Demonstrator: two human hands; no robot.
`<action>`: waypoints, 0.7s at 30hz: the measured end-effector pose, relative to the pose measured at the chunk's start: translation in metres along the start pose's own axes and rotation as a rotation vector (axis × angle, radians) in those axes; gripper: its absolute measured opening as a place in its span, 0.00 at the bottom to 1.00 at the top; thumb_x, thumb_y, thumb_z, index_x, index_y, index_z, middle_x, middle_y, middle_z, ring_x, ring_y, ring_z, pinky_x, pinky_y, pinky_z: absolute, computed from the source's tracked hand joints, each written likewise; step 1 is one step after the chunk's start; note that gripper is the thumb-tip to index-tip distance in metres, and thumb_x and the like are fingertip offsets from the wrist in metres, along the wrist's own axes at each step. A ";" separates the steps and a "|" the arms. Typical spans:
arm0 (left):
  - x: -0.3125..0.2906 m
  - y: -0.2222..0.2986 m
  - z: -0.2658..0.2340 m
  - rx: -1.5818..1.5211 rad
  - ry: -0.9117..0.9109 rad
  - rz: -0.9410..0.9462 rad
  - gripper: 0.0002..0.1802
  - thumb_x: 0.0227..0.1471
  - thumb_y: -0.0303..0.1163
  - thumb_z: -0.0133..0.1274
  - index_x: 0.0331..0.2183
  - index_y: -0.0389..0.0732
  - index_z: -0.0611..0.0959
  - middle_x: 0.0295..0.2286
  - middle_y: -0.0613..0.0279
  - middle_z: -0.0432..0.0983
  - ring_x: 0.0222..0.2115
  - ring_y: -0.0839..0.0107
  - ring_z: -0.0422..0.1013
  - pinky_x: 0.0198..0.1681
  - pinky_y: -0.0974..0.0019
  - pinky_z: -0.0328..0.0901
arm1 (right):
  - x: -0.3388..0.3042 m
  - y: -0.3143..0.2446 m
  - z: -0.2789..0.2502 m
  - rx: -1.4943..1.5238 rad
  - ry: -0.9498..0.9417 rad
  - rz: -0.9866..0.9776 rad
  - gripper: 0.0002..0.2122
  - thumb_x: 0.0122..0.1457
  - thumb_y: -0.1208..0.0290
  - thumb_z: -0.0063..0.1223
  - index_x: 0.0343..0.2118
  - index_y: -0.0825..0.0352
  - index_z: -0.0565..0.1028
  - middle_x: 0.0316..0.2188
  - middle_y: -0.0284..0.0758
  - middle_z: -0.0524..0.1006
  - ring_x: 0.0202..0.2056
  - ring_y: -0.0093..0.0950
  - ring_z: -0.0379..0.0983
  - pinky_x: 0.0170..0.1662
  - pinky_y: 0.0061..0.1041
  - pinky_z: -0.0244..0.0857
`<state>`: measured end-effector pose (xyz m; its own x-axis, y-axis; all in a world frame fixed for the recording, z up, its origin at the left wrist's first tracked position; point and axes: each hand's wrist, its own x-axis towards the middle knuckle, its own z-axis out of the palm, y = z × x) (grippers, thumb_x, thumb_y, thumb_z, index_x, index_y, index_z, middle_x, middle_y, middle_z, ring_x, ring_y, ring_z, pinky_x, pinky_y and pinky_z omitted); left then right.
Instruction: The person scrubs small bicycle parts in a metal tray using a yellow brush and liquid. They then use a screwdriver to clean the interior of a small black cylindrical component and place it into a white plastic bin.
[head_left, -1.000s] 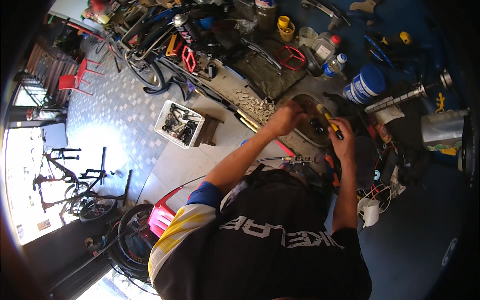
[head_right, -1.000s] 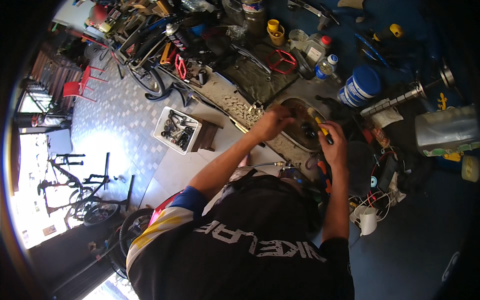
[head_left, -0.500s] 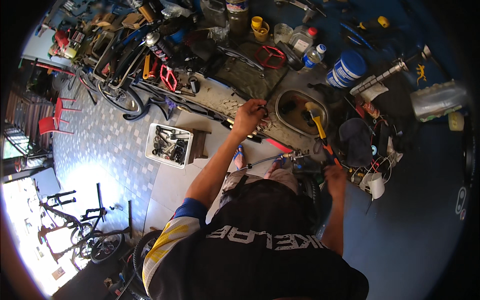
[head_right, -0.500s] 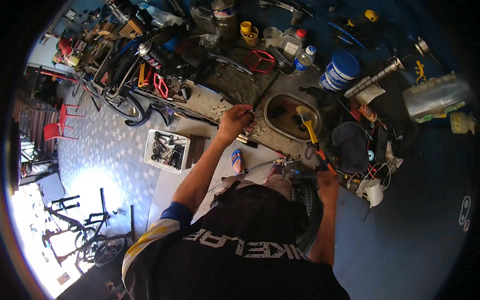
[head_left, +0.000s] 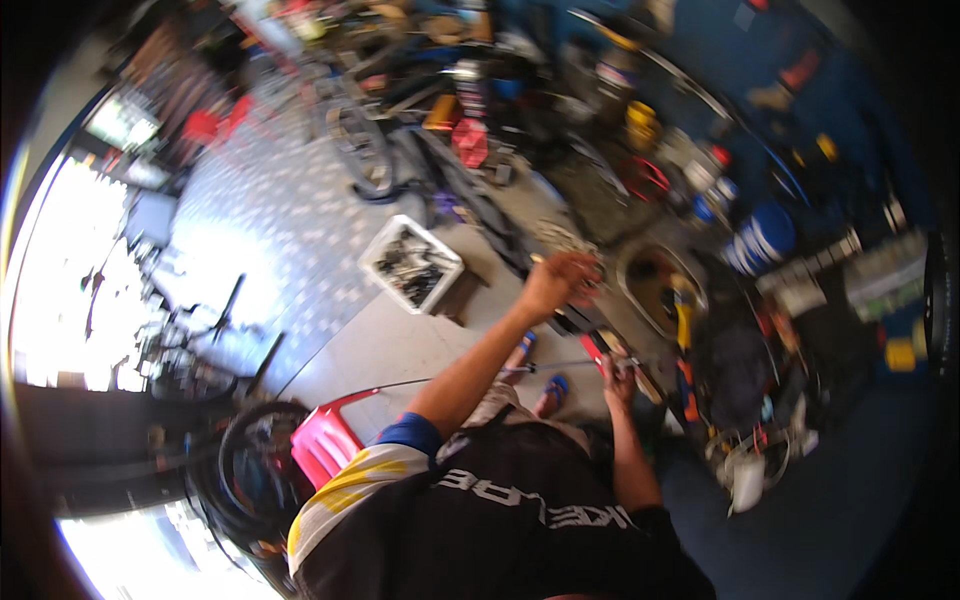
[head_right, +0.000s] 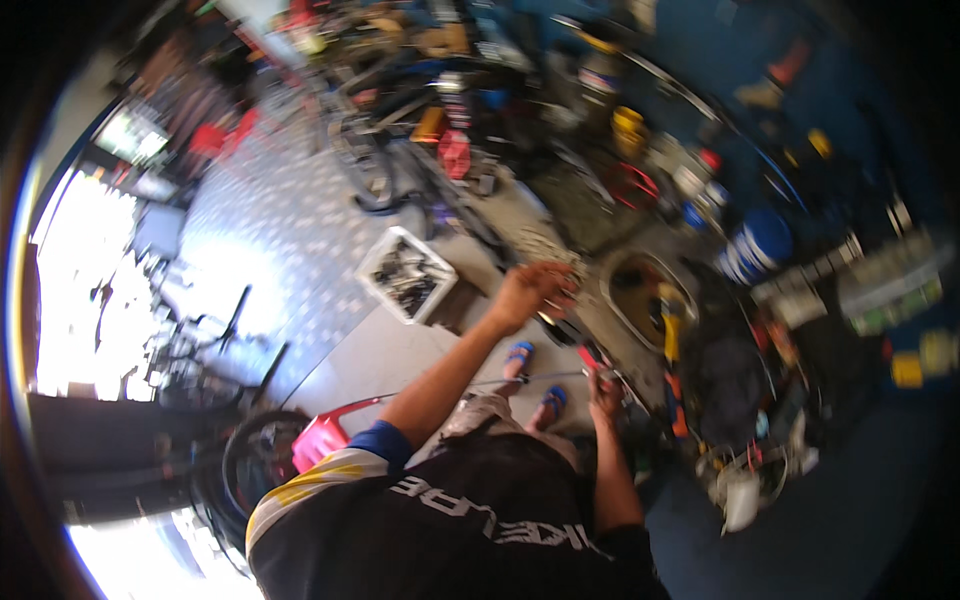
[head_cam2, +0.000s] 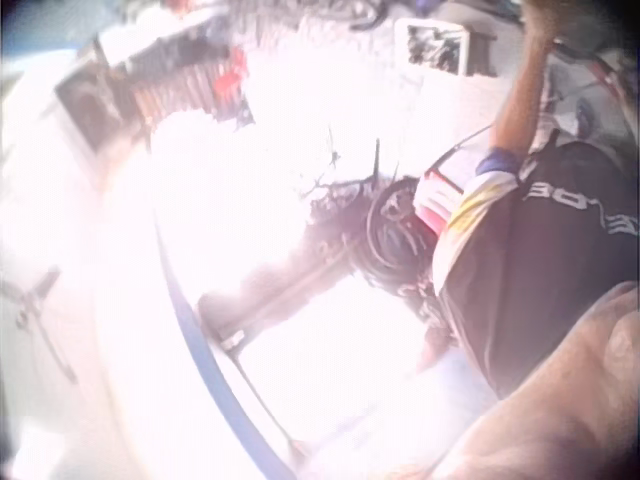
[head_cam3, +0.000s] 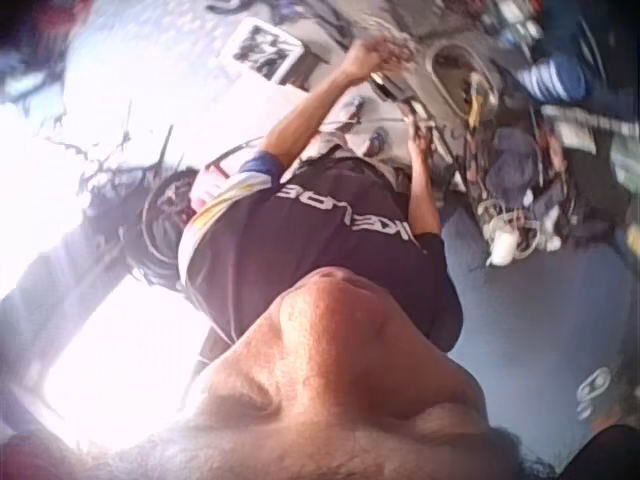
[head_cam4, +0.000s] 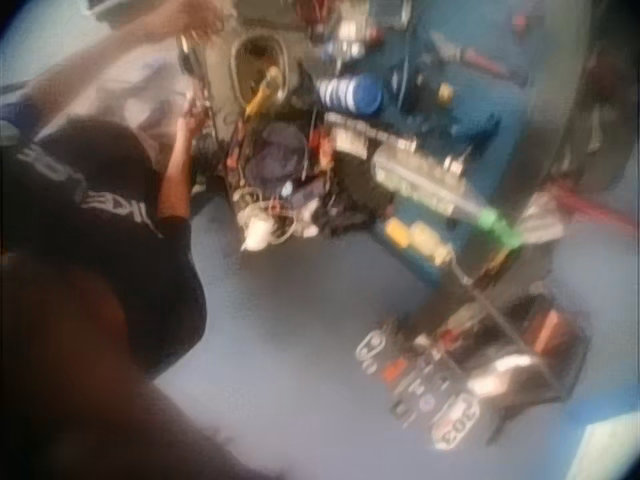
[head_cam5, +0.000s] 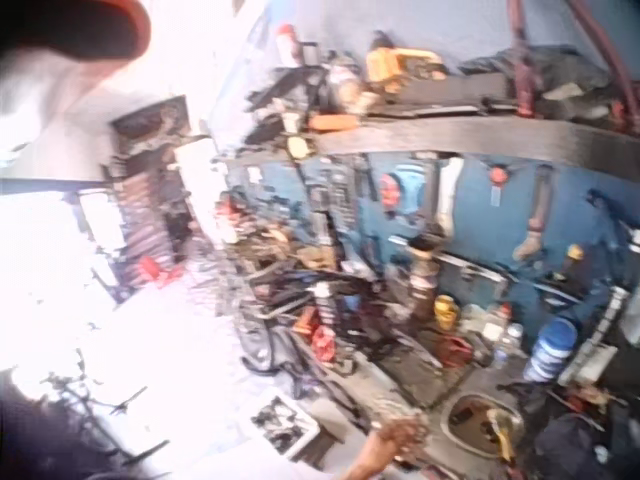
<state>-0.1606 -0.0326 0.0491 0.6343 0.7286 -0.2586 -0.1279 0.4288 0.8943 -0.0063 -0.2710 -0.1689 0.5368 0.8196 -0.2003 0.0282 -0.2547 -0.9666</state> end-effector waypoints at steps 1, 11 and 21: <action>-0.013 -0.009 -0.011 -0.049 0.019 0.019 0.17 0.64 0.26 0.49 0.53 0.33 0.77 0.39 0.55 0.81 0.33 0.66 0.81 0.34 0.63 0.79 | 0.007 0.024 -0.006 -0.233 0.020 -0.194 0.21 0.66 0.59 0.57 0.56 0.68 0.72 0.45 0.36 0.78 0.46 0.28 0.75 0.51 0.28 0.68; -0.151 -0.032 -0.131 -0.095 0.504 0.091 0.15 0.61 0.28 0.55 0.50 0.36 0.80 0.38 0.59 0.82 0.35 0.67 0.80 0.37 0.63 0.78 | -0.029 -0.084 0.021 0.062 -0.052 -0.315 0.12 0.72 0.66 0.47 0.47 0.72 0.73 0.29 0.33 0.75 0.30 0.24 0.73 0.36 0.22 0.68; -0.281 -0.050 -0.290 -0.333 0.839 0.097 0.13 0.63 0.29 0.51 0.48 0.37 0.79 0.35 0.59 0.79 0.32 0.65 0.79 0.35 0.61 0.78 | -0.051 -0.201 0.223 -0.683 -0.512 -0.396 0.30 0.67 0.40 0.44 0.44 0.72 0.70 0.37 0.55 0.80 0.44 0.57 0.76 0.44 0.47 0.69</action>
<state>-0.5532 -0.1036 -0.0286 -0.1382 0.8633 -0.4854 -0.4482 0.3825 0.8079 -0.2269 -0.1469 0.0001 -0.0493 0.9956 -0.0796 0.7049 -0.0218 -0.7089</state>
